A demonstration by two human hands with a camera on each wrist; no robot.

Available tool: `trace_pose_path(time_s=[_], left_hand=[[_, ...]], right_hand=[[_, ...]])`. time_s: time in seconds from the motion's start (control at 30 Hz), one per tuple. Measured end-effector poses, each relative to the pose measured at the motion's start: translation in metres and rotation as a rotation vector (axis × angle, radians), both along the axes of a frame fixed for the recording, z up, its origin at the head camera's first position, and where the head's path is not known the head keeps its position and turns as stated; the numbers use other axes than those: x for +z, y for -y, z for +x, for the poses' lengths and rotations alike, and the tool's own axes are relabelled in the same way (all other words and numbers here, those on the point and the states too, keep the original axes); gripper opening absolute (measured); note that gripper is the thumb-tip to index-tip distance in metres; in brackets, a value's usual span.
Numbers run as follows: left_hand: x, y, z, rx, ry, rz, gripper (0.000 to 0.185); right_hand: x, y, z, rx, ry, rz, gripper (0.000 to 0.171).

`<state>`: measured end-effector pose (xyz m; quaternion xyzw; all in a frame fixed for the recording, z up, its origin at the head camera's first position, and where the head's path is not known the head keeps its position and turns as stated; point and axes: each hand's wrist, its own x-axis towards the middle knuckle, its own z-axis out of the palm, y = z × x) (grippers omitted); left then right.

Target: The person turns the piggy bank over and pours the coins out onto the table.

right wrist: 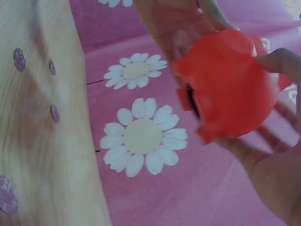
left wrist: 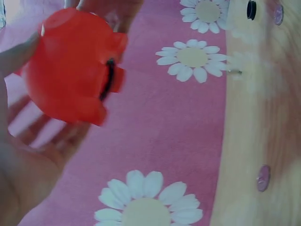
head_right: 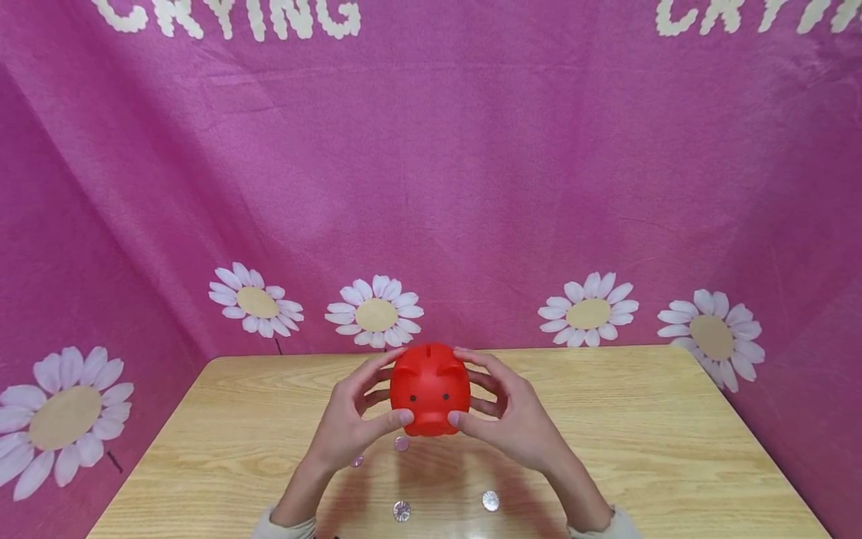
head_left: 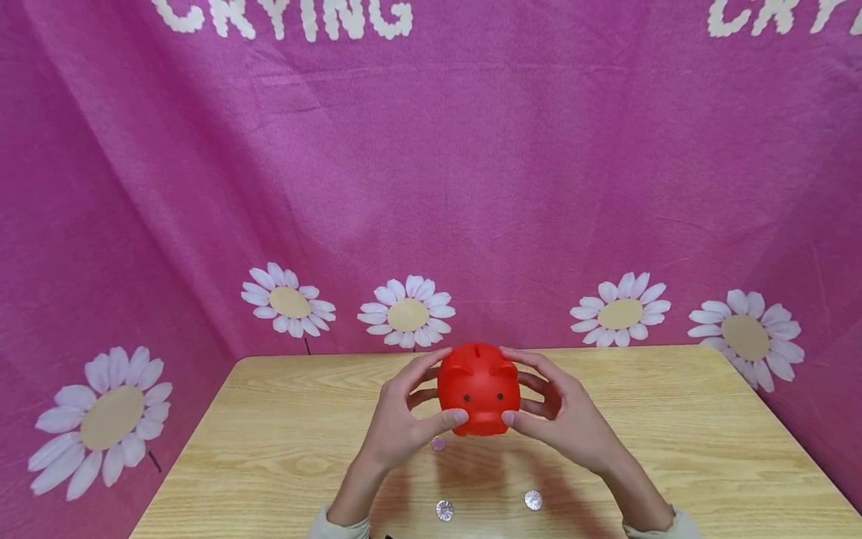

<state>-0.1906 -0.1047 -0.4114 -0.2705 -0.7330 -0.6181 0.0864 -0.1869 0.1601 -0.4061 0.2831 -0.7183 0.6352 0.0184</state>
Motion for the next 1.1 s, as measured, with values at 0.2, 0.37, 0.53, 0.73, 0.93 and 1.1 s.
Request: trace_pose_path(time_s=[0.2, 0.37, 0.53, 0.73, 0.93, 1.1], left_hand=[[0.0077, 0.0018, 0.0015, -0.130, -0.417, 0.100, 0.086], [0.0081, 0.0020, -0.0002, -0.164, -0.511, 0.114, 0.083], [0.0029, 0.0027, -0.0019, -0.151, -0.417, 0.109, 0.084], [0.0033, 0.0032, -0.0014, -0.126, -0.384, 0.089, 0.081], [0.0030, 0.0034, -0.0010, -0.090, -0.341, 0.072, 0.084], [0.0015, 0.0037, -0.0001, -0.033, -0.289, 0.035, 0.078]], right_hand=[[0.0064, 0.0030, 0.0052, 0.086, -0.387, -0.170, 0.081], [0.0076, 0.0054, 0.0047, 0.125, -0.477, -0.222, 0.084], [0.0025, 0.0047, 0.0006, 0.097, -0.425, -0.183, 0.084], [0.0023, 0.0027, 0.0002, 0.079, -0.391, -0.149, 0.082], [0.0027, 0.0023, 0.0025, 0.041, -0.343, -0.100, 0.081], [0.0025, 0.0025, 0.0047, -0.016, -0.265, -0.030, 0.079]])
